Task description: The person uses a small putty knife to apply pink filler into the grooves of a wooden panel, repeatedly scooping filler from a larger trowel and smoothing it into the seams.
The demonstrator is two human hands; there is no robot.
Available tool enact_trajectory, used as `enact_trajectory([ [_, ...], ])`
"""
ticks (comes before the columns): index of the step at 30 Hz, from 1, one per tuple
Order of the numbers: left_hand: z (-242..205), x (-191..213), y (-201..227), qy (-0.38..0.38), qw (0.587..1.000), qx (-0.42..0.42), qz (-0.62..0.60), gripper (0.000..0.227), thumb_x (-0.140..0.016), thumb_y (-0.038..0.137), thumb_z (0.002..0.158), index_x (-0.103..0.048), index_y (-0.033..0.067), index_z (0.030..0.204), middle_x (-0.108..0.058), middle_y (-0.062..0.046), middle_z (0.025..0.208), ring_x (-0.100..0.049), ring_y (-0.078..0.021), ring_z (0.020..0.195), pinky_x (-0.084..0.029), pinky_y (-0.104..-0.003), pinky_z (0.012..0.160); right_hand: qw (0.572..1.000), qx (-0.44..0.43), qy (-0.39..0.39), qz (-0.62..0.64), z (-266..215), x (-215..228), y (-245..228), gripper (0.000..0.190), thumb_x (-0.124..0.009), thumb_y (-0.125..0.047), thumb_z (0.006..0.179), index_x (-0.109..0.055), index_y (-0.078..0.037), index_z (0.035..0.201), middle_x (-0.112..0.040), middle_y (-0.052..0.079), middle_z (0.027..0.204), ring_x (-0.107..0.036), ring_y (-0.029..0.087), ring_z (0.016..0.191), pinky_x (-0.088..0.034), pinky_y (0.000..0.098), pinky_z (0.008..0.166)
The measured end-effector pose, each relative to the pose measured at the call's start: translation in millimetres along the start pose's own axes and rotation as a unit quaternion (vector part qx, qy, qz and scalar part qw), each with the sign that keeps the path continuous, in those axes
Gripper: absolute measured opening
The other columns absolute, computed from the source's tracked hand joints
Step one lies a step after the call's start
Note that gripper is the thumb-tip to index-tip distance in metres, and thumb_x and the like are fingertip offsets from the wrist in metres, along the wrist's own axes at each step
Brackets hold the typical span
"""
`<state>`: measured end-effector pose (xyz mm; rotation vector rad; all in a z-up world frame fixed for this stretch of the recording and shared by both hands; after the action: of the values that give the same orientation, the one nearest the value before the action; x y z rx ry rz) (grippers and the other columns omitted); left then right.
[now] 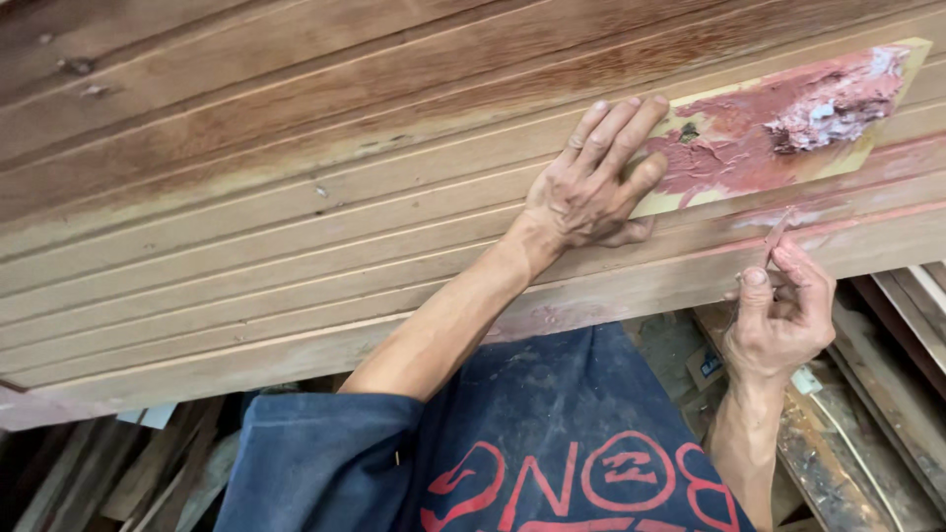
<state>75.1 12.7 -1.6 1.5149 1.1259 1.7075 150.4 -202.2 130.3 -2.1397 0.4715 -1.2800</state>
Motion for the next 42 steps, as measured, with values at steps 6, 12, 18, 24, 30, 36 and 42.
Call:
enact_trajectory([
  [6, 4.9, 10.8, 2.8, 0.047, 0.999, -0.019, 0.0, 0.071, -0.086, 0.05, 0.068, -0.059, 0.008, 0.119, -0.035, -0.024, 0.158, -0.034, -0.0427, 0.147, -0.025, -0.056, 0.127, 0.957, 0.133, 0.007, -0.256, 14.9, -1.7, -28.6, 0.028, -0.078, -0.008, 0.109, -0.067, 0.004, 0.132, -0.062, 0.02, 0.132, -0.066, 0.03, 0.112, -0.057, 0.0393, 0.096],
  [12, -29.0, 31.4, 9.6, 0.122, 0.989, 0.014, 0.081, 0.069, -0.086, 0.047, 0.063, -0.059, 0.0098, 0.114, -0.044, -0.022, 0.149, -0.04, -0.0418, 0.141, -0.031, -0.057, 0.123, 0.946, 0.208, 0.003, -0.25, 39.3, -6.9, -31.0, 0.035, -0.076, -0.004, 0.097, -0.068, 0.0, 0.131, -0.06, 0.021, 0.128, -0.061, 0.035, 0.118, -0.054, 0.0427, 0.101],
  [18, -92.0, 46.7, 24.8, 0.22, 0.963, 0.021, 0.157, 0.067, -0.084, 0.045, 0.066, -0.055, 0.0057, 0.112, -0.049, -0.022, 0.145, -0.047, -0.0419, 0.136, -0.037, -0.055, 0.119, 0.935, 0.268, -0.066, -0.222, 48.1, -27.1, -36.2, 0.035, -0.073, -0.007, 0.094, -0.068, -0.003, 0.129, -0.059, 0.019, 0.128, -0.065, 0.036, 0.108, -0.057, 0.0438, 0.09],
  [24, -98.7, 41.4, 26.0, 0.233, 0.954, 0.026, 0.185, 0.069, -0.085, 0.045, 0.062, -0.057, 0.0061, 0.112, -0.051, -0.02, 0.144, -0.048, -0.0402, 0.135, -0.039, -0.054, 0.117, 0.897, 0.301, -0.109, -0.306, 59.5, -42.0, -63.7, 0.034, -0.074, -0.01, 0.091, -0.071, -0.01, 0.124, -0.061, 0.016, 0.125, -0.068, 0.039, 0.099, -0.057, 0.0488, 0.075],
  [30, -102.8, 38.2, 21.3, 0.232, 0.957, 0.033, 0.17, 0.069, -0.086, 0.044, 0.06, -0.057, 0.0082, 0.112, -0.051, -0.019, 0.144, -0.048, -0.0403, 0.134, -0.04, -0.054, 0.117, 0.806, 0.243, -0.217, -0.495, 64.6, -70.0, -68.6, 0.04, -0.077, -0.015, 0.08, -0.071, -0.007, 0.118, -0.061, 0.021, 0.12, -0.068, 0.041, 0.093, -0.056, 0.0534, 0.073],
  [36, -104.4, 53.6, 1.7, 0.227, 0.96, 0.011, 0.162, 0.072, -0.086, 0.046, 0.059, -0.058, 0.0091, 0.114, -0.049, -0.02, 0.144, -0.048, -0.0417, 0.132, -0.042, -0.054, 0.115, 0.8, 0.16, -0.285, -0.503, 52.3, -50.2, -73.0, 0.031, -0.068, -0.025, 0.095, -0.076, -0.015, 0.123, -0.068, 0.016, 0.118, -0.065, 0.038, 0.099, -0.055, 0.0495, 0.085],
  [42, -130.3, 116.0, -60.4, 0.238, 0.951, -0.04, 0.192, 0.067, -0.086, 0.054, 0.084, -0.051, 0.0078, 0.118, -0.043, -0.024, 0.15, -0.046, -0.0396, 0.139, -0.038, -0.057, 0.12, 0.91, 0.176, -0.208, -0.311, -8.3, -16.4, -78.9, 0.029, -0.063, -0.022, 0.101, -0.071, -0.007, 0.125, -0.069, 0.016, 0.12, -0.064, 0.035, 0.11, -0.054, 0.044, 0.094],
])
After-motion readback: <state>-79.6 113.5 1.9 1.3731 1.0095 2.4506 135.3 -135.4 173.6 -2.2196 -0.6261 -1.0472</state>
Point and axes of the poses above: each hand's wrist, its own z-axis towards the middle knuckle, its own x-axis out of the back of the hand, y = z × x, the point moved 8 cm from there along z, towards the middle knuckle
